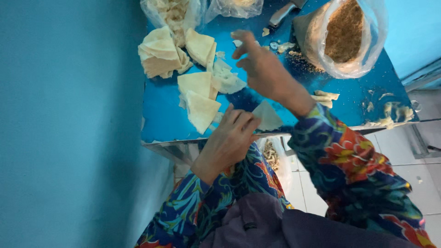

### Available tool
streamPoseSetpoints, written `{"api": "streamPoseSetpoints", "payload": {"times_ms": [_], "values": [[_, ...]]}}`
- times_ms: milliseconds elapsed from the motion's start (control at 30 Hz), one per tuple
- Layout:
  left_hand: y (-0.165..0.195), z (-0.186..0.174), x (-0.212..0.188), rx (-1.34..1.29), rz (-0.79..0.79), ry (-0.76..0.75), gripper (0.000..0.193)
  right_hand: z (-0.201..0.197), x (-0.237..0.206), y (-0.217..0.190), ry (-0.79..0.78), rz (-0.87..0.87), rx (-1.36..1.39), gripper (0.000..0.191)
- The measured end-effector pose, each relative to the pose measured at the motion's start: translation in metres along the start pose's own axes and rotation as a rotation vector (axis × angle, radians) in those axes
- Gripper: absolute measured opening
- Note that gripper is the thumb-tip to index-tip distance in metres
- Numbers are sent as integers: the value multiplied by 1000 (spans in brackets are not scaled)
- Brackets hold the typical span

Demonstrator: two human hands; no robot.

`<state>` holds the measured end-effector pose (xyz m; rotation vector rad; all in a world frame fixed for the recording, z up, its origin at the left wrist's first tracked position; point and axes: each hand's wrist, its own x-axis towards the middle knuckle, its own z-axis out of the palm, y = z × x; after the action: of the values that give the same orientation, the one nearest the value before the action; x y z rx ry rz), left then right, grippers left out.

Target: The person sits at a low blue table and folds triangular tofu pieces by hand, rolling each piece into a tight cylinder and setting the rolled pieces on the table. They occasionally reach into a plastic bag of brown powder and handle pieces one at a time.

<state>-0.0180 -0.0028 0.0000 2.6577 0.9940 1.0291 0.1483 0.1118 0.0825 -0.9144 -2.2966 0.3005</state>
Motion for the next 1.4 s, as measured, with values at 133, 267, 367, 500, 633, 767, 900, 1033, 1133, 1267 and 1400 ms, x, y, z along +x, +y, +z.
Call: {"api": "streamPoseSetpoints", "payload": {"times_ms": [133,267,367,500,633,767,900,1033,1133,1267,1400], "values": [[0,1,1,-31,15,33,42,-18,-20,-1,11,15,20,60],[2,-1,3,-72,-10,34,41,3,-25,-9,-106,32,19,64],[4,-9,4,-112,9,85,37,15,-16,-7,-104,-3,-33,61],[2,-24,7,-317,-118,211,27,-11,-3,7,-89,-2,142,59],[-8,-40,17,-278,-301,407,27,-43,2,7,-169,100,347,54],[-21,-43,41,-286,-242,484,46,-57,4,-7,-219,277,449,57],[-33,-35,62,-442,-335,380,30,-56,5,-14,-231,302,426,57],[-46,-28,75,-196,-502,308,13,-49,5,-9,-111,219,374,58],[-50,-27,86,144,-487,224,15,-48,-7,-5,3,95,129,52],[-29,-25,64,426,-204,398,35,-57,-45,-9,-47,83,91,56],[2,-16,8,178,7,42,44,-58,-87,-15,-253,356,228,53]]}}
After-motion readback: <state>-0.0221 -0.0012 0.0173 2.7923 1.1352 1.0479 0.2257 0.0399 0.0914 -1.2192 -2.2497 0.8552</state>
